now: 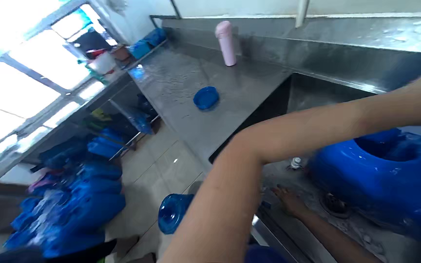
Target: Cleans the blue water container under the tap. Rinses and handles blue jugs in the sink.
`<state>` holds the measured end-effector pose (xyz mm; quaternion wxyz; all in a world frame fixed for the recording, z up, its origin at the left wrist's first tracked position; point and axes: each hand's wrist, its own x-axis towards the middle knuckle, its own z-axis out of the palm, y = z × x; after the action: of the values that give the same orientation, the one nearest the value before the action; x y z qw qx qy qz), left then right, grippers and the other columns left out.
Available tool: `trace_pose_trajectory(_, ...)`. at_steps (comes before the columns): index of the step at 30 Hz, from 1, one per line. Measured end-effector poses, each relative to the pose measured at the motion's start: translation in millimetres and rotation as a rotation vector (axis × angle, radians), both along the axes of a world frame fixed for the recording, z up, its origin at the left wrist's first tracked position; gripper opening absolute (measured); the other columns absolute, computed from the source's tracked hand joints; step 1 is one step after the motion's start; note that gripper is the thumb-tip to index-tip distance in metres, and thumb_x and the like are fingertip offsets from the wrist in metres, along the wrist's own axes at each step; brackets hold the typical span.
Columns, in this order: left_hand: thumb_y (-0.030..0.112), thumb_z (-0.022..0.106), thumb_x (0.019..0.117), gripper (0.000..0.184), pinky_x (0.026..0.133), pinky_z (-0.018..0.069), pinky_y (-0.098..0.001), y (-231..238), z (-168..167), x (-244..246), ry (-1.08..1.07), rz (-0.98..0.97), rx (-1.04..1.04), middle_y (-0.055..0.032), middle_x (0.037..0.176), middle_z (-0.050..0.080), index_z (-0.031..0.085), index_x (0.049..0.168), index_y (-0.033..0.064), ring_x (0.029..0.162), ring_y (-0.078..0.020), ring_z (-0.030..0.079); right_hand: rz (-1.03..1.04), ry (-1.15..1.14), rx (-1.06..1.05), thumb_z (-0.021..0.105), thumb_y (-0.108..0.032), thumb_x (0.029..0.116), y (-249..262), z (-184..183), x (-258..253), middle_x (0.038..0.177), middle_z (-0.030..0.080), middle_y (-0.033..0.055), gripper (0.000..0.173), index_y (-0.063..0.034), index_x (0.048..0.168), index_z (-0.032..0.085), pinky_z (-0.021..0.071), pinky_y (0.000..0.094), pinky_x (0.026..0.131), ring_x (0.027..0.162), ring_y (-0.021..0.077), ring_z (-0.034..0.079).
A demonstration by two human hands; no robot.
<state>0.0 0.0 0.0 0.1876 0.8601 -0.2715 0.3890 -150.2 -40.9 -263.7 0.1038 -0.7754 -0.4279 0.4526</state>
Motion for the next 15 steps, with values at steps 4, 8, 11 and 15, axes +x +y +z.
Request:
trace_pose_trajectory(4, -0.003, 0.072, 0.0852, 0.019, 0.087, 0.051, -0.0452, 68, 40, -63, 0.273, -0.089, 0.286, -0.016, 0.114, 0.073, 0.078, 0.102, 0.0031, 0.114, -0.0312, 0.065, -0.049, 0.038, -0.118, 0.081, -0.004, 0.0829, 17, -46, -10, 0.17, 0.003, 0.0266, 0.1, -0.02, 0.164, 0.026, 0.0183, 0.081, 0.112, 0.153, 0.0577, 0.008)
trace_pose_trajectory(8, -0.007, 0.067, 0.0842, 0.016, 0.09, 0.0539, -0.0523, 223, -12, -107, 0.193, 0.166, 0.122, -0.0212, 0.11, 0.074, 0.076, 0.095, 0.0001, 0.107, -0.0382, 0.069, -0.017, 0.047, -0.143, 0.069, -0.014, 0.0966, 13, -101, -46, 0.167, 0.02, 0.0285, 0.061, -0.0127, 0.154, 0.048, 0.025, 0.0749, 0.115, 0.151, 0.057, 0.016)
trace_pose_trajectory(11, -0.004, 0.06, 0.0904, 0.019, 0.094, 0.0509, -0.0598, 340, -17, -139, 0.308, 0.598, 0.072, -0.0277, 0.119, 0.069, 0.073, 0.104, -0.0071, 0.113, -0.0457, 0.066, 0.011, 0.112, -0.186, 0.06, -0.017, 0.103, 18, -122, -58, 0.158, 0.039, 0.0274, 0.05, -0.0072, 0.151, 0.049, 0.0386, 0.0648, 0.112, 0.142, 0.0494, 0.041)
trace_pose_trajectory(15, 0.013, 0.057, 0.0993, 0.034, 0.102, 0.0389, -0.0699, 427, -34, -158, 0.609, 0.878, 0.038, -0.0348, 0.139, 0.053, 0.061, 0.125, -0.0098, 0.132, -0.054, 0.049, -0.027, 0.231, -0.168, 0.069, -0.013, 0.0964, 38, -123, -53, 0.159, 0.035, 0.0289, 0.063, -0.0138, 0.154, 0.046, 0.0437, 0.0634, 0.108, 0.137, 0.0494, 0.048)
